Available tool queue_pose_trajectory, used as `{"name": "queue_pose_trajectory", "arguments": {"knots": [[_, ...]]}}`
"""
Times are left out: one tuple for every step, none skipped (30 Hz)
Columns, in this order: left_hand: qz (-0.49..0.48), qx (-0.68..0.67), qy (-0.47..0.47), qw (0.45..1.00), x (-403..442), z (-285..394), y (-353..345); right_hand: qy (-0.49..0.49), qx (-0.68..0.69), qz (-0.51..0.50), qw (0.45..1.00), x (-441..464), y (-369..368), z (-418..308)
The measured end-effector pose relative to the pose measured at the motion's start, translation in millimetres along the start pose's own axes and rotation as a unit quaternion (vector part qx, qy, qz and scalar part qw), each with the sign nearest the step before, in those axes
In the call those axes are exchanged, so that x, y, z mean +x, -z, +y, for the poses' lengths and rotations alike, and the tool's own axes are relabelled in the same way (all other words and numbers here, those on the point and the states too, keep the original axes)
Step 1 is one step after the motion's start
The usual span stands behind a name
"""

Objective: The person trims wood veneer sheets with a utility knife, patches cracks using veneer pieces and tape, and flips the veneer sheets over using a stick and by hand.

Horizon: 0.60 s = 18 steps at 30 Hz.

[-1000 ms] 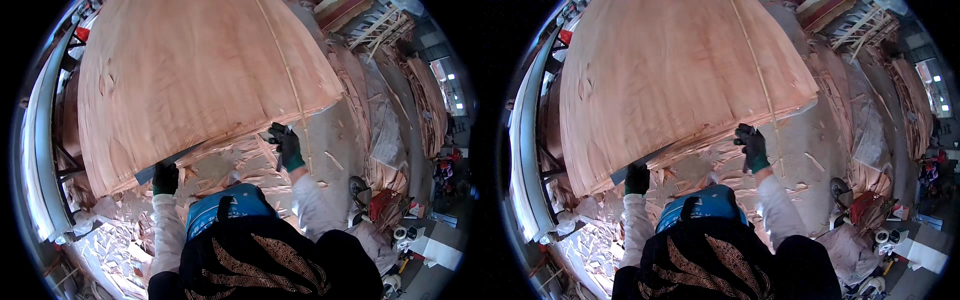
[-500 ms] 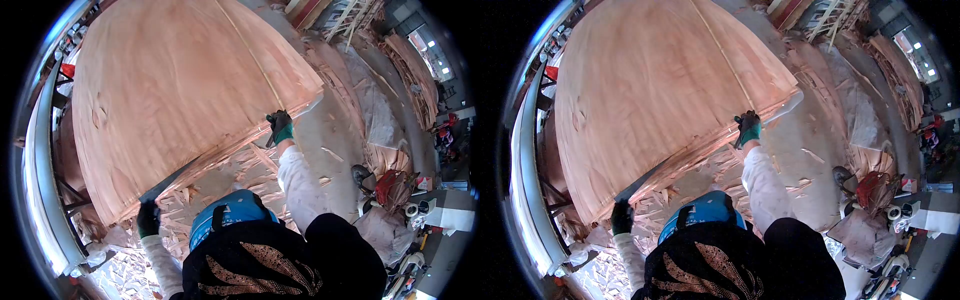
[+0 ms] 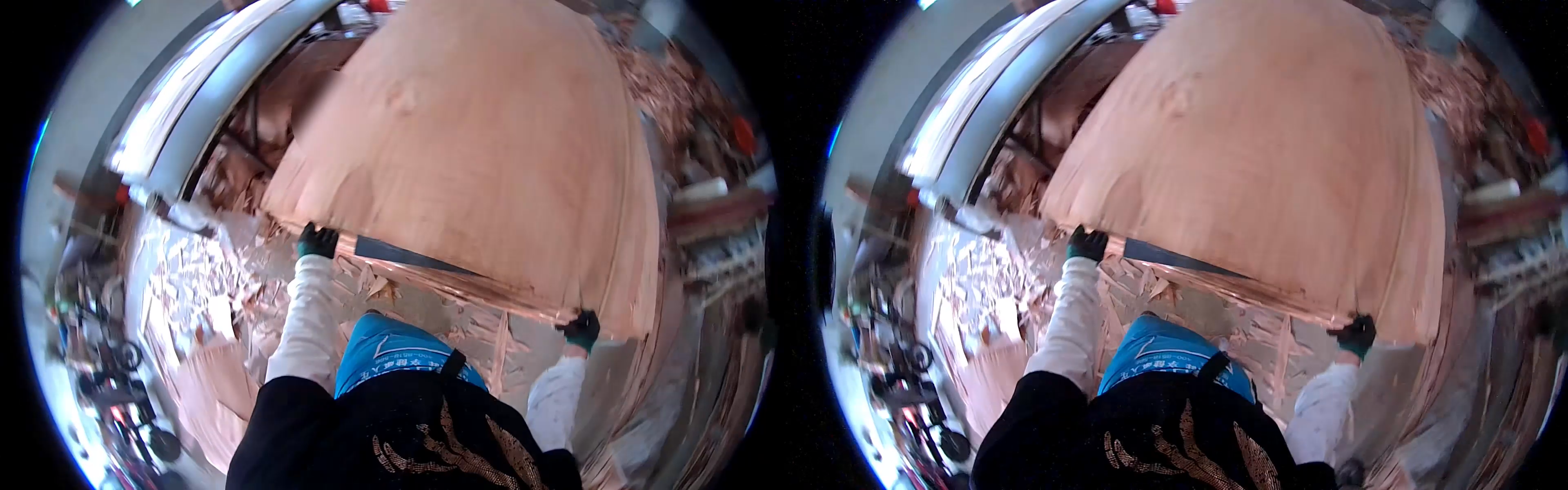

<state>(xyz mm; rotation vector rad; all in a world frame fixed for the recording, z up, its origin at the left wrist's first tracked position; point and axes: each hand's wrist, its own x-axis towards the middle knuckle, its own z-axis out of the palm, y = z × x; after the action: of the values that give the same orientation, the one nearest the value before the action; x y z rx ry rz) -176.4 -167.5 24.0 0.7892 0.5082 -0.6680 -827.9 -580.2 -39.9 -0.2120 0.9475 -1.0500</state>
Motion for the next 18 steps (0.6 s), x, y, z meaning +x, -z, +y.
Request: {"name": "queue_pose_trajectory", "arguments": {"knots": [[0.059, -0.037, -0.01, 0.997, 0.3, -2.4, -2.2, -0.137, -0.105, -0.147, 0.974, -77.7, -58.5, -23.0], [0.107, -0.074, -0.012, 0.991, -1.0, -4.8, -6.6, -0.046, -0.135, 0.026, 0.99, -5.7, -5.4, -19.0], [0.087, -0.062, -0.034, 0.994, -16.6, -7.7, -15.4, -0.004, -0.084, -0.009, 0.996, 44.7, 50.3, -17.6], [0.067, -0.051, -0.057, 0.995, -31.1, -10.7, -23.7, -0.021, -0.141, 0.005, 0.99, -25.9, -16.3, -16.2], [0.068, -0.013, -0.053, 0.996, -41.5, -5.5, -29.4, -0.011, -0.153, 0.048, 0.987, -34.0, -34.7, -14.4], [0.067, -0.001, -0.049, 0.997, -49.8, -1.9, -34.6, 0.0, -0.165, 0.093, 0.982, -38.2, -44.2, -12.7], [0.068, -0.023, -0.041, 0.997, -53.7, 2.0, -35.0, -0.002, -0.176, 0.08, 0.981, -42.2, -51.6, -13.1], [0.07, -0.044, -0.032, 0.996, -56.8, 6.0, -35.7, -0.005, -0.187, 0.069, 0.98, -47.2, -60.2, -15.4], [0.069, -0.046, -0.047, 0.995, -60.5, 7.7, -35.5, -0.007, -0.197, 0.059, 0.979, -51.3, -64.9, -15.6], [0.067, -0.048, -0.059, 0.995, -64.0, 8.1, -35.8, -0.011, -0.171, 0.062, 0.983, -53.3, -68.8, -16.2], [0.067, -0.048, -0.069, 0.994, -66.4, 7.4, -36.3, -0.016, -0.145, 0.068, 0.987, -45.3, -62.3, -19.5], [0.051, -0.043, -0.063, 0.996, -67.6, 6.3, -35.8, -0.021, -0.12, 0.076, 0.99, -37.6, -54.8, -24.2], [0.035, -0.038, -0.058, 0.997, -69.1, 5.7, -35.4, -0.129, -0.079, -0.12, 0.981, -18.1, -36.7, -33.9], [0.018, -0.032, -0.056, 0.998, -71.7, 7.2, -37.3, -0.233, -0.032, -0.309, 0.922, 7.7, -16.4, -43.6], [0.03, 0.005, -0.053, 0.998, -80.7, 9.7, -45.2, -0.238, -0.058, -0.298, 0.923, 5.2, -23.2, -40.5], [0.033, 0.011, -0.046, 0.998, -77.0, 11.3, -42.3, -0.245, -0.084, -0.287, 0.922, 2.3, -30.7, -37.2], [0.037, 0.016, -0.036, 0.999, -70.8, 10.9, -38.0, -0.148, -0.185, -0.069, 0.969, -23.9, -67.0, -26.1], [0.041, 0.023, -0.025, 0.999, -66.5, 9.6, -34.9, -0.041, -0.273, 0.154, 0.949, -48.3, -96.3, -17.3]]}}
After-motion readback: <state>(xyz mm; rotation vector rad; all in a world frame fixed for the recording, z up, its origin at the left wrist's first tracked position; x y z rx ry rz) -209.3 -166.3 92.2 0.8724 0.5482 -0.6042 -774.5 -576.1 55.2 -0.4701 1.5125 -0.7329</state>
